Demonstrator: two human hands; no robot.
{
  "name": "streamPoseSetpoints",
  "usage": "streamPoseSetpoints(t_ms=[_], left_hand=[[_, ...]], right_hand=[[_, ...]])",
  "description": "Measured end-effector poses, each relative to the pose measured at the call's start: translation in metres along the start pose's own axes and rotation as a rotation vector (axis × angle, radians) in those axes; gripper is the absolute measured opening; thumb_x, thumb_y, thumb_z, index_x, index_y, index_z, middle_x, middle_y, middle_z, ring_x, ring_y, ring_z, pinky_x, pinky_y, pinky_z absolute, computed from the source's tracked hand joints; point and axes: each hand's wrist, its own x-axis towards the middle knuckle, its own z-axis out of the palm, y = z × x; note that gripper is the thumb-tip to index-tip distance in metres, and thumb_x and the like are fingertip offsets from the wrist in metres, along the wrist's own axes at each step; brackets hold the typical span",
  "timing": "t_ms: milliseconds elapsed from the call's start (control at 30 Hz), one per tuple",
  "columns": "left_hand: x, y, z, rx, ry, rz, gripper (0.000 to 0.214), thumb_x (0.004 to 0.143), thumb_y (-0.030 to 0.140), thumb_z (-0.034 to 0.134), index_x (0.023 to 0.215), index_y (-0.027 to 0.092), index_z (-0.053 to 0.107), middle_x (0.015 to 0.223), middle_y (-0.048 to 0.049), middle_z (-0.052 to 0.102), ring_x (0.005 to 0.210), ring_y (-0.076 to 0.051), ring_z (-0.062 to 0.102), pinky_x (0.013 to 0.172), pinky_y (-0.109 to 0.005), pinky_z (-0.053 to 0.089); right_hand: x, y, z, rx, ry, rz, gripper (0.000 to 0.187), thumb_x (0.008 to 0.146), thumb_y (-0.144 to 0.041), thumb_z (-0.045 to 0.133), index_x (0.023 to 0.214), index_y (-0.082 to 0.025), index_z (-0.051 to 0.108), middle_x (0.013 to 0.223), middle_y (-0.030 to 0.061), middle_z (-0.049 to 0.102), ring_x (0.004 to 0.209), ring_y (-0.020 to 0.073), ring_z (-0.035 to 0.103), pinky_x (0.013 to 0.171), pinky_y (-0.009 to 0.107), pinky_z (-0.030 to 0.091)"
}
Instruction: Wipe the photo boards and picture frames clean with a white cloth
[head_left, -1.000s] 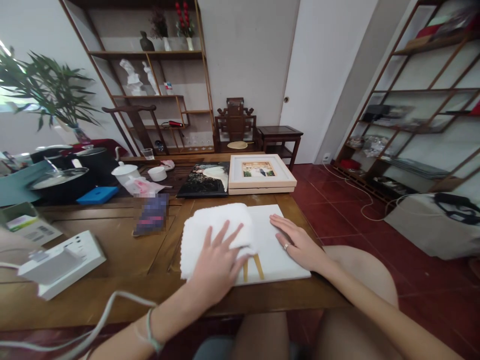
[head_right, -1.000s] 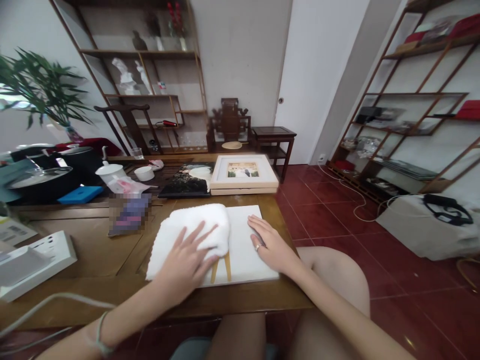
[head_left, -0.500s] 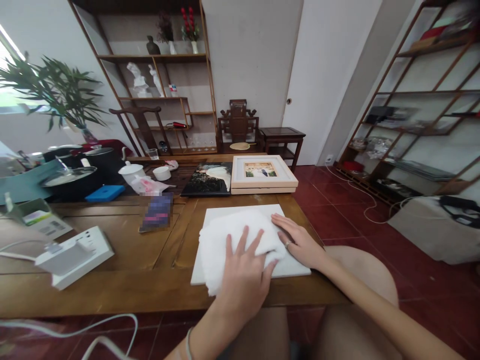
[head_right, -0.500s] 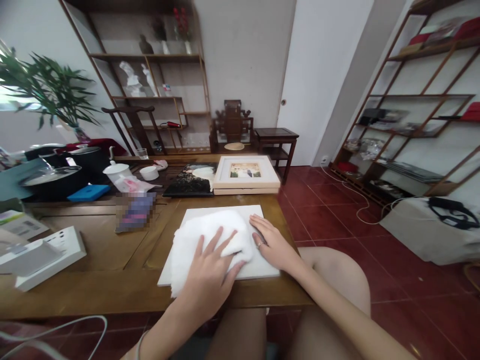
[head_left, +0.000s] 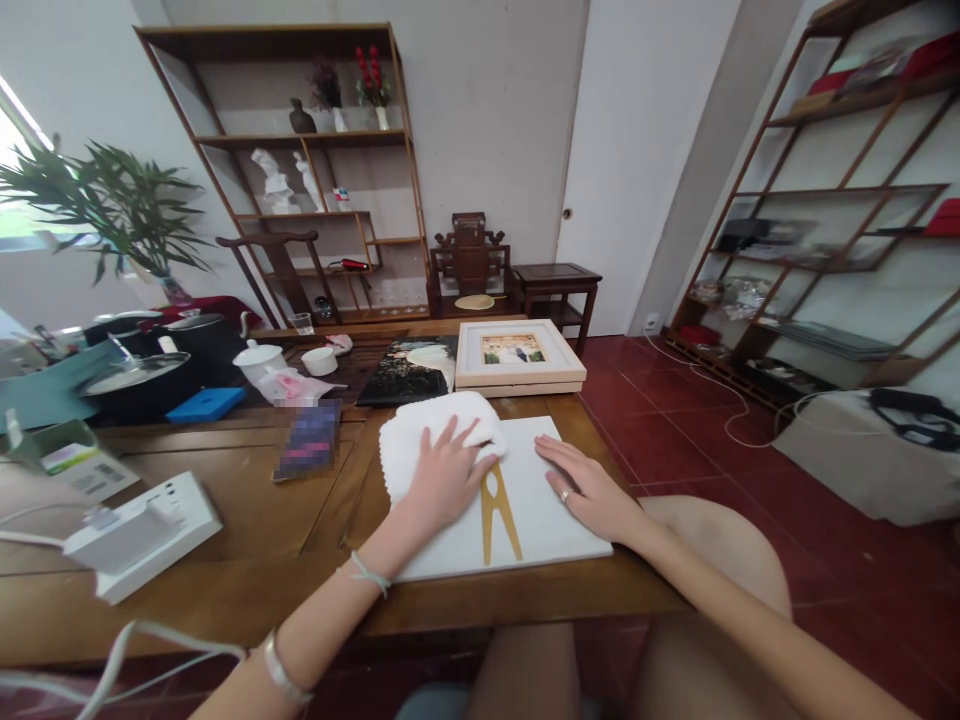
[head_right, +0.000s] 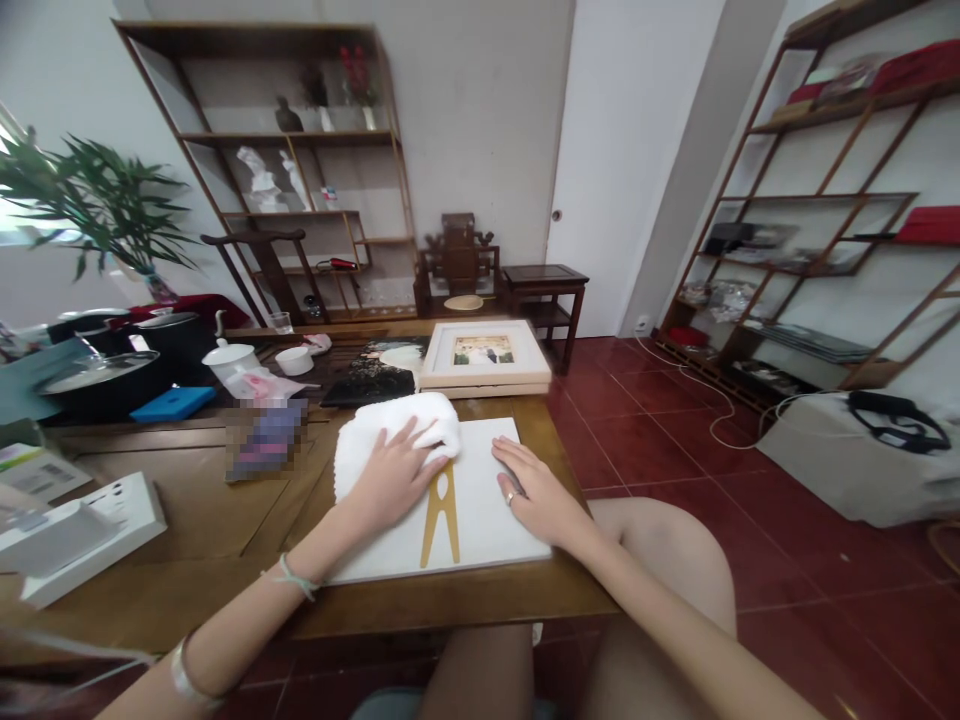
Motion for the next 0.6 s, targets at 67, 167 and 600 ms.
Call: streamPoseSetpoints(t_ms=[67,167,600], left_hand=[[-0.012,0.015,0.003,0.005,0.024,0.014,0.035,0.095,0.039,0.036,0.112,0.026,0.063,0.142,-0.0030,0.041,0.134,-0.035,0.029,0.101,-0.064,0.028],[-0.037,0.042,0.008,-0.002,0.085,0.072,0.032,0.093,0.039,0.040,0.104,0.026,0.067,0.143,-0.0025,0.041,0.133,-0.037,0.029,0.100,-0.066,0.028],[-0.019,0.016,0.001,-0.038,-0.006,0.115,0.035,0.095,0.039,0.035,0.116,0.026,0.061,0.142,-0.0029,0.042,0.136,-0.032,0.026,0.102,-0.062,0.027]], right_hand=[[0.000,0.000,0.000,0.000,-0.004,0.001,0.042,0.089,-0.026,0.042,0.128,-0.014,0.052,0.136,0.0127,0.049,0.130,0.0245,0.040,0.110,0.048,0.033],[0.000,0.001,0.000,0.015,0.002,-0.009,0.041,0.089,-0.026,0.042,0.128,-0.016,0.052,0.136,0.0119,0.049,0.130,0.0247,0.040,0.110,0.048,0.032],[-0.001,0.004,0.000,0.028,0.000,-0.021,0.041,0.090,-0.025,0.041,0.129,-0.018,0.051,0.137,0.0106,0.049,0.130,0.0245,0.040,0.109,0.049,0.032]])
